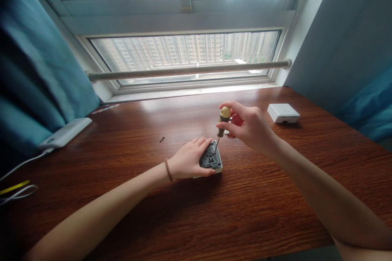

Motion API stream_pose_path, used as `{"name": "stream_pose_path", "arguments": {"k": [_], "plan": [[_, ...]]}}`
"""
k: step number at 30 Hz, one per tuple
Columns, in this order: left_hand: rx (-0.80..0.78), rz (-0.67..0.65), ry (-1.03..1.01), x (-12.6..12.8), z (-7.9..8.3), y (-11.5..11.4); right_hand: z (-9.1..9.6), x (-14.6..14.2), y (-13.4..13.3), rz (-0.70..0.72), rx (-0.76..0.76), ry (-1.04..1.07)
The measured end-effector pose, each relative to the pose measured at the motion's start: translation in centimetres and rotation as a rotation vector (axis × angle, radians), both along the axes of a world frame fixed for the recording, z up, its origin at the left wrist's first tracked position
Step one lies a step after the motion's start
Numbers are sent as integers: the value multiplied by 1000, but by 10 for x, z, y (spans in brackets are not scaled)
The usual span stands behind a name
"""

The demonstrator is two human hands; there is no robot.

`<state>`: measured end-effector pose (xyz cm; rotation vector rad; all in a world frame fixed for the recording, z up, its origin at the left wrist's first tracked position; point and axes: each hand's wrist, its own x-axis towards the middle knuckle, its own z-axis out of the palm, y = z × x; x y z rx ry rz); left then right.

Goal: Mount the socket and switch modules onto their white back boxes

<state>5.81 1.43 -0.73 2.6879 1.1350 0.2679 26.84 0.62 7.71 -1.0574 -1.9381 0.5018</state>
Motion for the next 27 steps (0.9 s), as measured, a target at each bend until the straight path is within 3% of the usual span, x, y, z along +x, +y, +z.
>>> {"name": "stream_pose_path", "arguments": {"k": [2,4,9,16,19,24,27], "plan": [[-3,0,-1,0,1,0,-6,-6,0,-195,190,-47],[-5,3,1,0,2,0,-13,-13,-1,-247,265,-28],[-15,2,1,0,2,0,-17,-17,-3,8,55,163],[-5,-3,-4,0,1,0,3,2,-2,265,-207,135],[-13,-1,-4,0,1,-1,3,2,-3,150,-143,103],[-11,5,5,0,2,-1,-11,-13,-6,-261,256,-3],[-7,2,6,0,1,-1,-15,-19,-6,-227,214,30]]}}
